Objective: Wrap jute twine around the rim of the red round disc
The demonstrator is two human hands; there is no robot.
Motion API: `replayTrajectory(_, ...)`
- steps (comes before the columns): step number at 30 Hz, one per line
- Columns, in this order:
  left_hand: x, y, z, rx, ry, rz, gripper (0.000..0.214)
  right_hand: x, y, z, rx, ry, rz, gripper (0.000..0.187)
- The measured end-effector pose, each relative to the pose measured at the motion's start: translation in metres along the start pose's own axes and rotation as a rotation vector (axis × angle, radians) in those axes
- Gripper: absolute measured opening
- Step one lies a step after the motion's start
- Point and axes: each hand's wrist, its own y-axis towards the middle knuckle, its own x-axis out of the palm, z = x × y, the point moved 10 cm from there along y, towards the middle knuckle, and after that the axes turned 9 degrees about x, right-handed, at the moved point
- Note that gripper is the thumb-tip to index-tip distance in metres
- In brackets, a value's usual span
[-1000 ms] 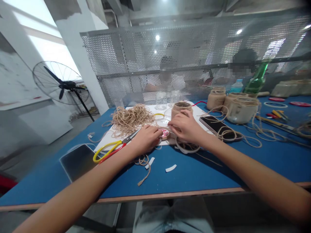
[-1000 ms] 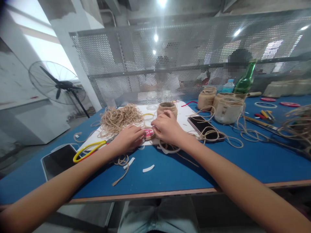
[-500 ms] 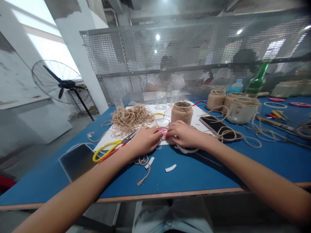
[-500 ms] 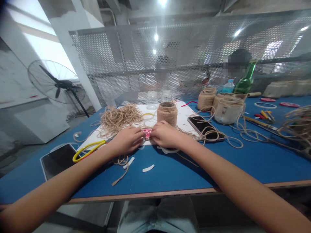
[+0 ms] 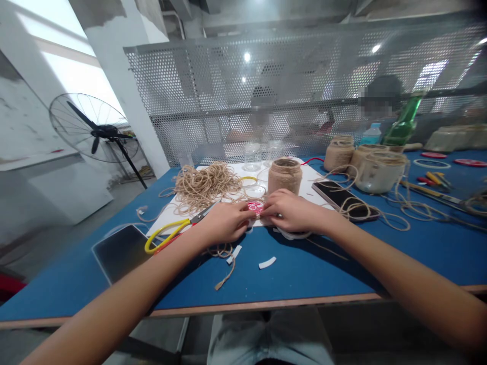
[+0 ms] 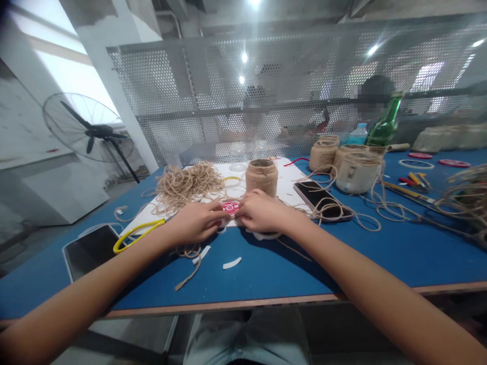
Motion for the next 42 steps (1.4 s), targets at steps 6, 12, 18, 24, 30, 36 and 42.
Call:
replayTrajectory(6, 0.002, -0.001, 0.002, 0.018, -0.052, -0.025, 0.035, 0.002, -0.004, -0.004, -0.041, -0.053, -0.017, 0.024)
replayTrajectory(12, 0.002, -0.002, -0.001, 0.006, -0.139, -0.018, 0.035, 0.004, -0.006, -0.006, -0.026, -0.085, -0.028, 0.024)
replayTrajectory(18, -0.004, -0.009, -0.040, -0.216, -0.475, 0.196, 0.035, -0.006, 0.003, 0.011, 0.071, 0.040, 0.025, 0.027)
replayTrajectory(24, 0.006, -0.013, -0.064, -0.388, -0.326, 0.191, 0.029, -0.001, 0.004, 0.025, 0.192, -0.129, 0.047, 0.030)
replayTrajectory(30, 0.022, -0.009, -0.059, -0.389, -0.243, 0.133, 0.032, 0.009, 0.004, 0.020, 0.234, -0.201, 0.035, 0.026)
replayTrajectory(36, 0.025, -0.012, -0.065, -0.477, -0.326, 0.142, 0.032, 0.009, 0.006, 0.026, 0.254, -0.132, 0.051, 0.027)
replayTrajectory(42, 0.024, -0.023, -0.075, -0.596, -0.651, 0.317, 0.022, 0.007, 0.006, 0.034, 0.303, 0.014, 0.047, 0.029)
